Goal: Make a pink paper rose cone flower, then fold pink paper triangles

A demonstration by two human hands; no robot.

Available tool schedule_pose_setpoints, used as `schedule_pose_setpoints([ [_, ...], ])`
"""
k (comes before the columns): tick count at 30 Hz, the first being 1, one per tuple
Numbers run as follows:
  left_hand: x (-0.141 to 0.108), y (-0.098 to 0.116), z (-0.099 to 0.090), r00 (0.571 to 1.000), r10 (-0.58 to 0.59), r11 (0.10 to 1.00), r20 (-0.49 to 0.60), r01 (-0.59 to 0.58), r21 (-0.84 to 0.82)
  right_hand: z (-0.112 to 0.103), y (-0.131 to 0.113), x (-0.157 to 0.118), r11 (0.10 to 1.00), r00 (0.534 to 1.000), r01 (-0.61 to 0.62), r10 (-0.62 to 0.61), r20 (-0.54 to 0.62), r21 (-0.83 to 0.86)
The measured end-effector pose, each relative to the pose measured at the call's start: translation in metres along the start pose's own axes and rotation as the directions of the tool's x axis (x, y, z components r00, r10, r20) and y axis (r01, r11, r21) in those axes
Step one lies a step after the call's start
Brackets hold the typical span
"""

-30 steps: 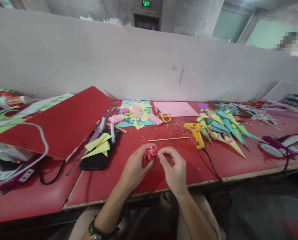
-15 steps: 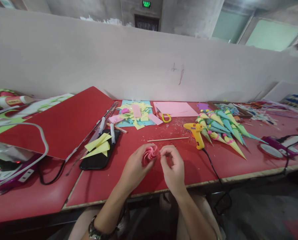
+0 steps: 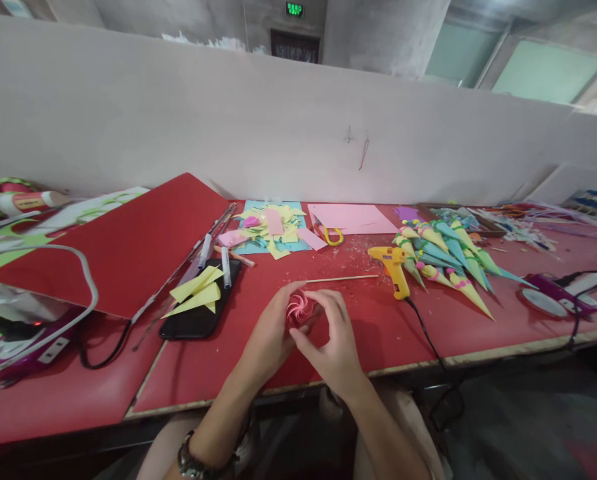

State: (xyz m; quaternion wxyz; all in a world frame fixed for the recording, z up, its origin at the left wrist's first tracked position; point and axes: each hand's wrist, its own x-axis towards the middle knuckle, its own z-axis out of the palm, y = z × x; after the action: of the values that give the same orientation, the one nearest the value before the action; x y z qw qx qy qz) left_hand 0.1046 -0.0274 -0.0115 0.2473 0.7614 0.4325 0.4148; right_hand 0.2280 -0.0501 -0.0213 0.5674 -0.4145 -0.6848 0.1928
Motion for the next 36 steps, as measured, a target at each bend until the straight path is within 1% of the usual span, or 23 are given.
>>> schedule_pose_setpoints([
  [4,0.0,-0.001,-0.001,0.998,0.06,0.998,-0.014,-0.06,0.023,0.0,0.0,0.0,0.999,0.999,0.033,-0.033,-0.014,-0.001],
  [11,0.002,0.001,-0.002,0.994,0.11,0.994,-0.017,-0.11,0.027,0.001,-0.001,0.0,0.999,0.999,0.038,-0.038,-0.013,0.03],
  [21,0.001,0.007,-0.004,1.0,-0.006,0.994,0.007,0.006,-0.112,-0.003,-0.006,0.001,0.994,0.997,0.07,-0.072,0.025,0.083],
  [24,0.002,0.008,-0.004,0.999,-0.008,0.992,0.034,0.012,-0.128,-0.004,-0.007,0.0,0.993,0.997,0.069,-0.072,0.024,0.093],
  [29,0.004,0.01,-0.005,1.0,0.01,0.992,0.016,-0.008,-0.129,-0.004,-0.006,0.0,0.994,0.998,0.063,-0.064,0.017,0.094],
  [36,0.003,0.008,-0.004,0.999,-0.034,0.988,0.036,0.039,-0.147,-0.004,-0.007,0.0,0.992,0.998,0.069,-0.07,0.006,0.105],
])
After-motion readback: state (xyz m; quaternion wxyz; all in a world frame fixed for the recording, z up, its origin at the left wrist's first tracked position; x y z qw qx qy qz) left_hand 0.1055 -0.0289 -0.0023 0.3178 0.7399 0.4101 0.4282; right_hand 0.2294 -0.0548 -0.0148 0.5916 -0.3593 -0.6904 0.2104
